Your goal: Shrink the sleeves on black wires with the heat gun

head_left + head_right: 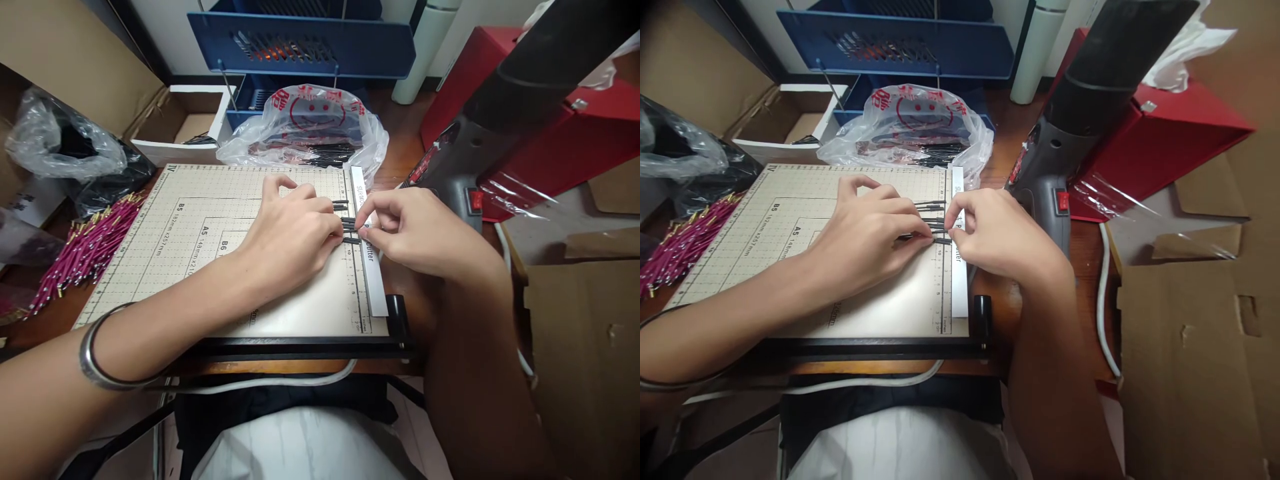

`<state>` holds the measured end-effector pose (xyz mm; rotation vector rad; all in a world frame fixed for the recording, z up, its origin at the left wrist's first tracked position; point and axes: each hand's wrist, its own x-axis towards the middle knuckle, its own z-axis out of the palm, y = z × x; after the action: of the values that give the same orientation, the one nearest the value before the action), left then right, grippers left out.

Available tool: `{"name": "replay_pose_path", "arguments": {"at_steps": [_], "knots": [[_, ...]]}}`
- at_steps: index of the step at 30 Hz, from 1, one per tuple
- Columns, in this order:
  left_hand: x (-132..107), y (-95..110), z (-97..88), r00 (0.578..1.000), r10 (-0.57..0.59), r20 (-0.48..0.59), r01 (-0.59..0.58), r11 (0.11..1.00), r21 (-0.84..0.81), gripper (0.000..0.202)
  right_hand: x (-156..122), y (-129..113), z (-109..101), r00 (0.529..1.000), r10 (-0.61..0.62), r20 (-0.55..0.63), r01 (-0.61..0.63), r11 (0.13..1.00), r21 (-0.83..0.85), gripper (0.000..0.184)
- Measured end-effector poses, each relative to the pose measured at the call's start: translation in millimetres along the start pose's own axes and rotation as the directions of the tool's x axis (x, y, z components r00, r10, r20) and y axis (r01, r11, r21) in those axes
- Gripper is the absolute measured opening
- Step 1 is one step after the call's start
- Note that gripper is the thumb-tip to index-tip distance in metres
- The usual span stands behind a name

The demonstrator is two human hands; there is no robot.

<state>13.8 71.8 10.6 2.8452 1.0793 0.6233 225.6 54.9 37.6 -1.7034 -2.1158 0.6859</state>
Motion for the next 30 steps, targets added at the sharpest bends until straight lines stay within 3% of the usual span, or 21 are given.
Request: {"name": "replay_pose_path", "arguments": {"at_steps": [15,30], "knots": [[2,6,2.8,0.998,0.051,-0.025,-0.051,0.999,0.006,0.033,4,2,3,1.000,-0.003,-0.002,0.003,1.000,0.020,0.012],[2,-4,-8.1,1.000,-0.026,-0.006,0.026,1.000,0.011,0.030,5,6,7,0.999,-0.015,-0.045,0.017,0.999,0.046,0.014]]}}
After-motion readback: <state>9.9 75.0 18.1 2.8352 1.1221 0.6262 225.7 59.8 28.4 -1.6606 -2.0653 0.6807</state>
